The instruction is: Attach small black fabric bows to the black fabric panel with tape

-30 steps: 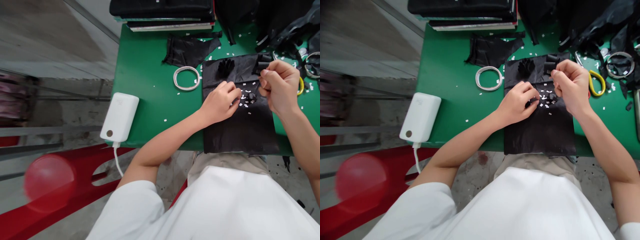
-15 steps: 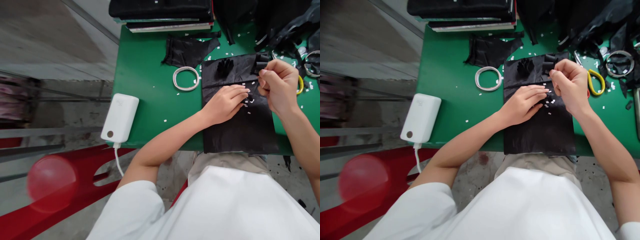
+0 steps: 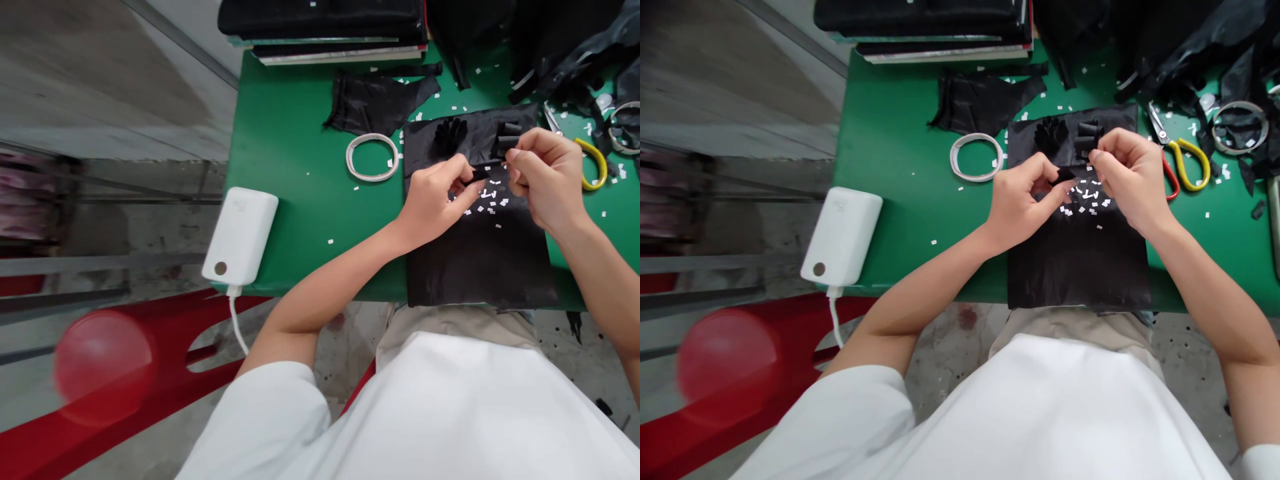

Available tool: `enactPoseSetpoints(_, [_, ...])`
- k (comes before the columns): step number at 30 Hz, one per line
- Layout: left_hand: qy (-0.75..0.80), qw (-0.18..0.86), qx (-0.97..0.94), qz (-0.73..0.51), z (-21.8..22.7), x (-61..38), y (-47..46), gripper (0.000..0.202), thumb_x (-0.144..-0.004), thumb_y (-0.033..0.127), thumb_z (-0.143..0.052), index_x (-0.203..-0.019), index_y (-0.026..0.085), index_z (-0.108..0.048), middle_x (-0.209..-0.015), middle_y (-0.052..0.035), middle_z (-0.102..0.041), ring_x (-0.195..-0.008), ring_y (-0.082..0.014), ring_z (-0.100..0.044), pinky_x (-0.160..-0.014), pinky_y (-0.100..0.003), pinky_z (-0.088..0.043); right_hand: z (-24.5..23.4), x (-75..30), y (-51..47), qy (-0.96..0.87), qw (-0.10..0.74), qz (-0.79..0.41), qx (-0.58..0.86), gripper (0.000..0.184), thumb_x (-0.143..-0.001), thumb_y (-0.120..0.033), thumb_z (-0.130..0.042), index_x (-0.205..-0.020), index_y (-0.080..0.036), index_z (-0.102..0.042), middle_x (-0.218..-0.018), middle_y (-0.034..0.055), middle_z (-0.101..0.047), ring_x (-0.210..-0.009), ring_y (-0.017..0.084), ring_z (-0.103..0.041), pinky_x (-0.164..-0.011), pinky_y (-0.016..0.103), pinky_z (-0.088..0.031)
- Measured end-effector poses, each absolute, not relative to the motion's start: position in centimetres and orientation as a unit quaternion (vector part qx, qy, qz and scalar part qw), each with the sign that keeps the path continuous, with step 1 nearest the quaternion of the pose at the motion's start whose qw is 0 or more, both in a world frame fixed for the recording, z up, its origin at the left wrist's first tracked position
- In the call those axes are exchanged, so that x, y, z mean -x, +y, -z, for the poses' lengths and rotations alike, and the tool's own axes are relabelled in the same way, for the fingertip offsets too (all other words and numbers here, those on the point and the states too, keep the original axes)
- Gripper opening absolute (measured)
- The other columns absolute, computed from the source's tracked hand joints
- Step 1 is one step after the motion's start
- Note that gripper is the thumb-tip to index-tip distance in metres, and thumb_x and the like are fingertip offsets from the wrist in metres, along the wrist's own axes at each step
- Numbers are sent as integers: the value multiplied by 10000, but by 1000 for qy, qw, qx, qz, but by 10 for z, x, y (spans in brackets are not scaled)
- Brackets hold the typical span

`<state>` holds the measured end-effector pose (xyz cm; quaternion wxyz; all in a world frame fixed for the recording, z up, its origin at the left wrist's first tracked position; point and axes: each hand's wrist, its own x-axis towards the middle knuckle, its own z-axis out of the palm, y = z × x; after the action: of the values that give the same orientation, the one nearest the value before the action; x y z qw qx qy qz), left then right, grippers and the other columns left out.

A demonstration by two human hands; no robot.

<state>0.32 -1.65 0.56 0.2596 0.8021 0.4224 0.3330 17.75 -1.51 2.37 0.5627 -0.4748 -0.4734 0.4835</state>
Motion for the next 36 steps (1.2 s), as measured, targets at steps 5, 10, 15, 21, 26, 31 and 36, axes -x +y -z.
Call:
enactPoseSetpoints(5, [445, 284, -785, -324, -5, -3, -16, 136, -979, 354, -539, -947, 223, -559, -773, -3, -687, -678, -146, -673, -686, -306, -521, -21, -177, -16, -482, 547, -492, 475, 284, -739, -156, -761, -586, -219, -530, -474, -55, -450, -383, 59, -281, -368, 273, -134])
enactPoseSetpoints(10, [439, 317, -775, -325, -6, -2, -16, 156, -975, 325, -551, -1104, 242, -521, -726, 29, -692, -652, -133, -691, -640, -267, -509, -17, -178, -17, -505, 518, -487, 490, 271, -777, -174, -710, -601, -220, -509, -493, -64, -435, -381, 47, -271, -370, 248, -134])
enactPoseSetpoints(15, [442, 371, -745, -334, -5, -3, -16, 203, -958, 304, -576, -1130, 237, -491, -683, 56, -693, -580, -119, -689, -562, -237, -511, -14, -180, -16, -514, 479, -482, 523, 258, -780, -196, -712, -605, -213, -523, -503, -58, -434, -398, 46, -299, -376, 234, -162])
enactPoseSetpoints(21, [443, 426, -712, -340, -4, -4, -16, 252, -946, 265, -586, -1160, 228, -458, -728, 41, -709, -652, -138, -733, -561, -238, -557, -16, -179, -14, -480, 496, -490, 532, 245, -710, -160, -695, -557, -214, -512, -469, -63, -434, -385, 42, -291, -369, 213, -135])
enactPoseSetpoints(26, [428, 414, -726, -343, -3, -4, -16, 127, -955, 212, -547, -1080, 209, -522, -865, 7, -739, -764, -145, -759, -650, -255, -604, -18, -180, -14, -471, 501, -488, 538, 231, -681, -152, -693, -543, -218, -520, -462, -59, -441, -390, 45, -290, -373, 212, -136])
enactPoseSetpoints(31, [422, 379, -748, -344, -4, -5, -15, 49, -951, 191, -541, -936, 183, -587, -892, -11, -732, -812, -154, -753, -731, -279, -609, -17, -180, -14, -479, 498, -482, 539, 221, -693, -151, -670, -552, -215, -512, -462, -64, -441, -389, 48, -294, -376, 207, -148])
enactPoseSetpoints(36, [418, 341, -774, -332, -4, -2, -13, 115, -952, 219, -559, -933, 182, -666, -885, -7, -696, -681, -119, -696, -676, -267, -572, -15, -180, -14, -482, 490, -478, 547, 198, -680, -102, -628, -551, -207, -522, -453, -62, -434, -396, 45, -297, -368, 201, -155])
